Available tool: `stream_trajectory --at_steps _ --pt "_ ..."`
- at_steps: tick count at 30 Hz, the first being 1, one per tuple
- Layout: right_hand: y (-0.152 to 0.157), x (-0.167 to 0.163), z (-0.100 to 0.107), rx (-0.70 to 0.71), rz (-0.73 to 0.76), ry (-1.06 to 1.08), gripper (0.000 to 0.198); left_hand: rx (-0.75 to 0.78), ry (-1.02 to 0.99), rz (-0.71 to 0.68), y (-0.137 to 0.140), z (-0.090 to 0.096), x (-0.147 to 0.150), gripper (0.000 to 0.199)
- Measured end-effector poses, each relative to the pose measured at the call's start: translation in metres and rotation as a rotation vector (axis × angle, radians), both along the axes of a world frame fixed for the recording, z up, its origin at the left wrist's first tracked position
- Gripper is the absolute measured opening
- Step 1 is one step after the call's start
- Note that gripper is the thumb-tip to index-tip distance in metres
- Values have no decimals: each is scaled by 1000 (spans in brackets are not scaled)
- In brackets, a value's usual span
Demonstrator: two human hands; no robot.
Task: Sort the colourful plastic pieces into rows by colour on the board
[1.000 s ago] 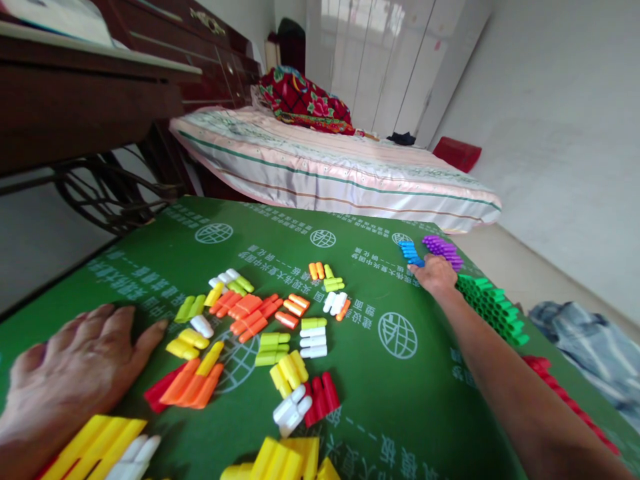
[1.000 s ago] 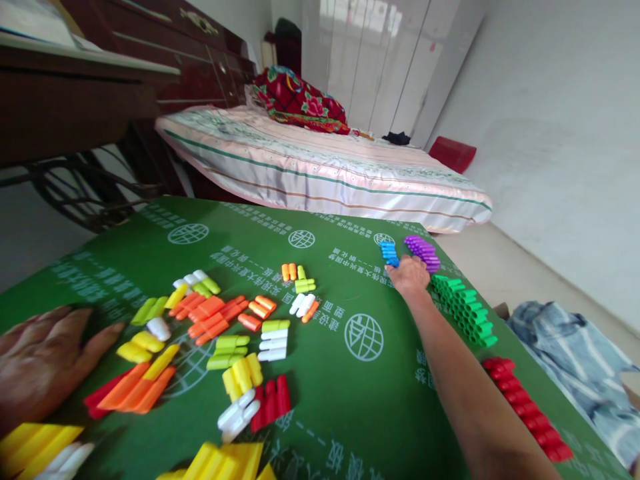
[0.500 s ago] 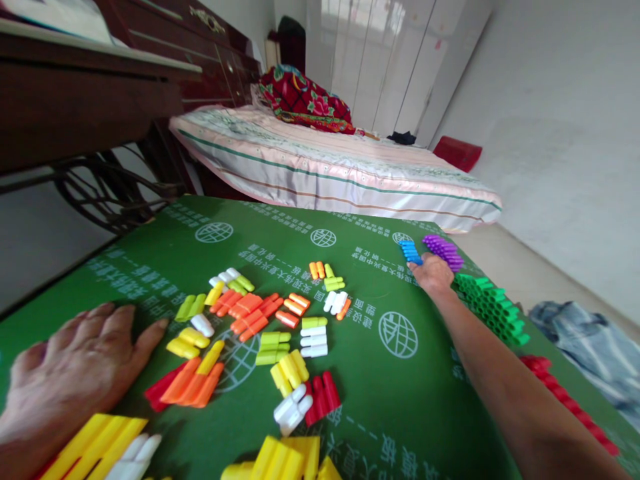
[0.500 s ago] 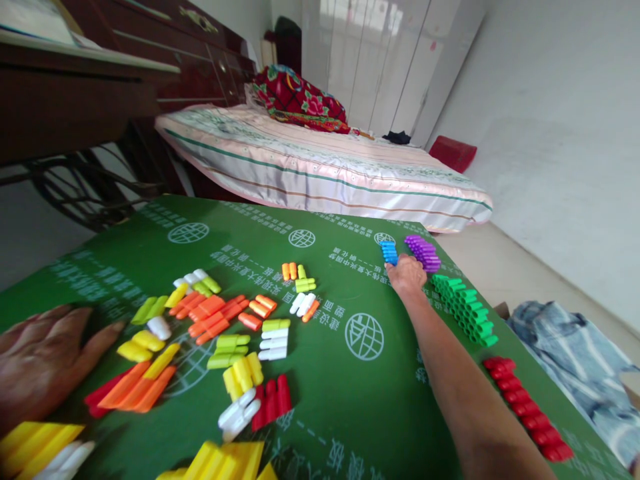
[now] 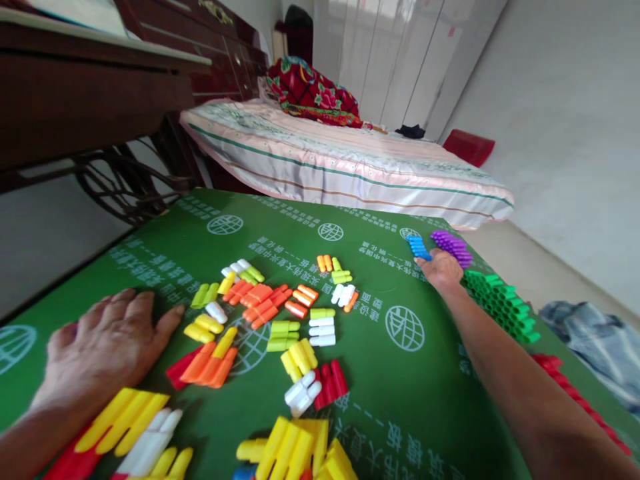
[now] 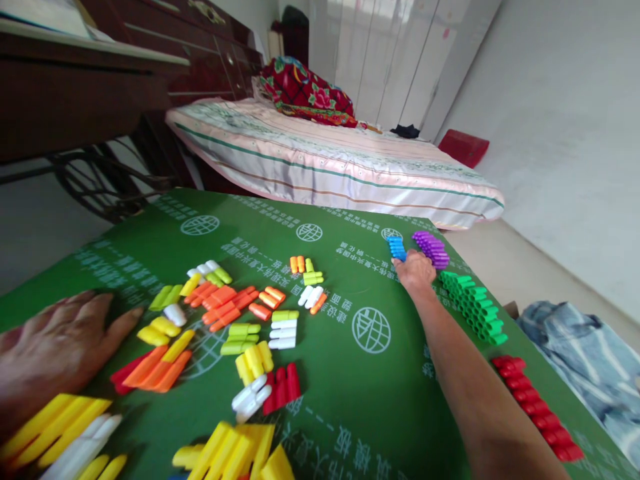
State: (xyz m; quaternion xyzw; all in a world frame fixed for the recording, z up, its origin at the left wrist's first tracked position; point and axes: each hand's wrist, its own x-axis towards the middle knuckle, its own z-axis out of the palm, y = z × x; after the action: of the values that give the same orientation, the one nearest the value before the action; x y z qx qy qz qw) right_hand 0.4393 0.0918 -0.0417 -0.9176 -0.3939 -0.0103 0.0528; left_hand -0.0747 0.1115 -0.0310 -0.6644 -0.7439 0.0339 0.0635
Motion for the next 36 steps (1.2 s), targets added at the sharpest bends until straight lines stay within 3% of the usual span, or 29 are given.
stream_trajectory --at_steps 8,12,15,17,20,23,27,32,36 --pt "-10 2 1 41 4 -21 58 42 -104 -41 -12 8 15 82" --pt "-30 -24 9 102 107 -108 49 51 -106 -57 -14 5 13 73" --pt "-64 -80 21 211 467 43 31 60 -109 -66 -16 4 13 68" --pt "-93 -130 33 320 895 300 24 66 -113 -71 -16 4 14 66" --pt "-130 -200 48 313 1449 440 19 70 -126 -83 -18 4 16 65" --pt "-146 -240 52 195 1652 391 16 64 -148 -92 -18 5 16 67" --pt "-144 -243 48 45 1638 309 18 56 -177 -103 -17 5 17 69" --pt "-159 -215 64 172 1433 306 19 67 -213 -109 -18 8 18 65" --pt "-195 -202 68 -55 1274 297 12 77 -230 -118 -19 11 19 65"
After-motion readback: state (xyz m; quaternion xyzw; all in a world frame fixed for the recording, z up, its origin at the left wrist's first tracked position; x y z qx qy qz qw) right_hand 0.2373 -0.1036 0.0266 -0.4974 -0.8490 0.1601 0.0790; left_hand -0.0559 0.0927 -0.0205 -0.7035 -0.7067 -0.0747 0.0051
